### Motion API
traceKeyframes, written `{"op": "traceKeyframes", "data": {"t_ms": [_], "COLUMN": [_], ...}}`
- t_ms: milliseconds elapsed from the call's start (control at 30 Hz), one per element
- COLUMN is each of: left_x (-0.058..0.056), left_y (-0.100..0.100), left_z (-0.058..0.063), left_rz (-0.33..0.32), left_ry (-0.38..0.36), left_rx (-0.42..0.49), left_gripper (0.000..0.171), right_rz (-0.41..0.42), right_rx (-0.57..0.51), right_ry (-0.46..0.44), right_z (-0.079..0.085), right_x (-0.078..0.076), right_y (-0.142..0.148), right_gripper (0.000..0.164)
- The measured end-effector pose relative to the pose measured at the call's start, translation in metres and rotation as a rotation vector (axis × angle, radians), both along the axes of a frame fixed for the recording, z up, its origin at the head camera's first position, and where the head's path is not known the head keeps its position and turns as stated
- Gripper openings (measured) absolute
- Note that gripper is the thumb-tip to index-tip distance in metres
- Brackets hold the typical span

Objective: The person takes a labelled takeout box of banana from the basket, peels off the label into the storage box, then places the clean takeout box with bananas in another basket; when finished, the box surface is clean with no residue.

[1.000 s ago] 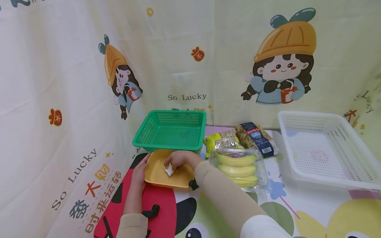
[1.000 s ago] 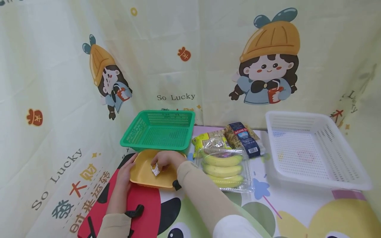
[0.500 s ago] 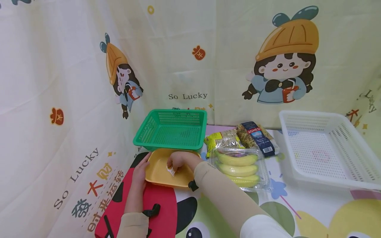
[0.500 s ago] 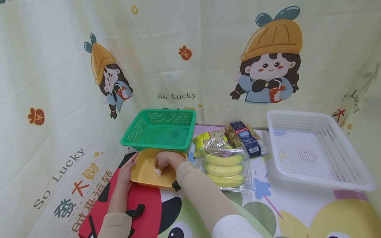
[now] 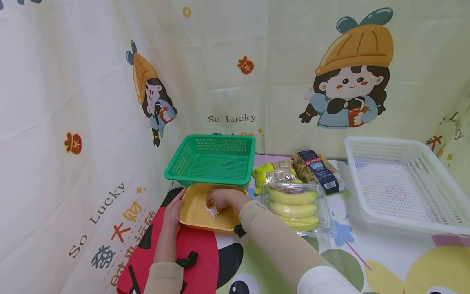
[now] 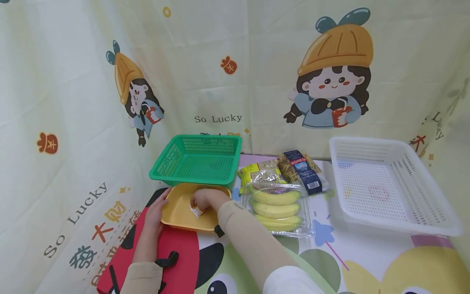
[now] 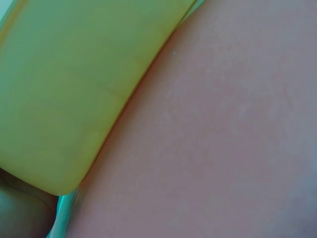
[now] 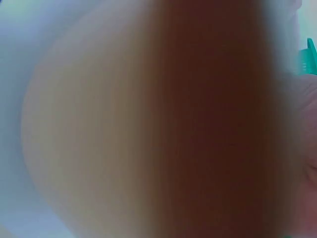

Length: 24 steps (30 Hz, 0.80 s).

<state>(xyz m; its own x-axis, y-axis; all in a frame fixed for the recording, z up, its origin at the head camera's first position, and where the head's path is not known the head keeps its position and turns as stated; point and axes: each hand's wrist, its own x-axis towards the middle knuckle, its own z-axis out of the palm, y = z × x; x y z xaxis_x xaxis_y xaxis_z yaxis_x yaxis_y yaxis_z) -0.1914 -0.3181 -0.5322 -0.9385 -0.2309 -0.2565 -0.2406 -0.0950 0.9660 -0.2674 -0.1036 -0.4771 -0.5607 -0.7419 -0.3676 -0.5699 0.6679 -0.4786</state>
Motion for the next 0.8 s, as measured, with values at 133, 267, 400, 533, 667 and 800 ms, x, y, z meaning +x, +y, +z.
{"op": "traceKeyframes", "data": {"t_ms": [133,267,400,533,667,800], "left_x": [-0.001,-0.001,-0.001,-0.001,0.000,0.000], "left_y": [0.000,0.000,0.000,0.000,0.000,-0.001], "left_z": [0.000,0.000,0.001,0.001,0.000,0.000], "left_rz": [0.012,0.006,-0.001,-0.010,-0.009,-0.004], "left_ry": [-0.015,-0.006,-0.009,-0.018,-0.027,-0.025], "left_rx": [0.002,0.013,0.030,0.024,0.018,0.023], "left_gripper": [0.045,0.045,0.045,0.045,0.045,0.045], "right_rz": [-0.019,-0.032,-0.018,-0.030,-0.016,0.006], "right_rx": [0.012,0.002,0.011,0.002,-0.010,-0.037], "right_ry": [0.027,0.060,0.131,0.122,0.076,-0.025], "right_z": [-0.003,-0.006,-0.008,-0.010,-0.007,0.003], "right_x": [0.002,0.003,0.002,0.002,0.001,-0.002], "right_y": [0.001,0.000,-0.001,0.000,0.004,0.011], "right_gripper": [0.035,0.035,0.034,0.032,0.037,0.050]}}
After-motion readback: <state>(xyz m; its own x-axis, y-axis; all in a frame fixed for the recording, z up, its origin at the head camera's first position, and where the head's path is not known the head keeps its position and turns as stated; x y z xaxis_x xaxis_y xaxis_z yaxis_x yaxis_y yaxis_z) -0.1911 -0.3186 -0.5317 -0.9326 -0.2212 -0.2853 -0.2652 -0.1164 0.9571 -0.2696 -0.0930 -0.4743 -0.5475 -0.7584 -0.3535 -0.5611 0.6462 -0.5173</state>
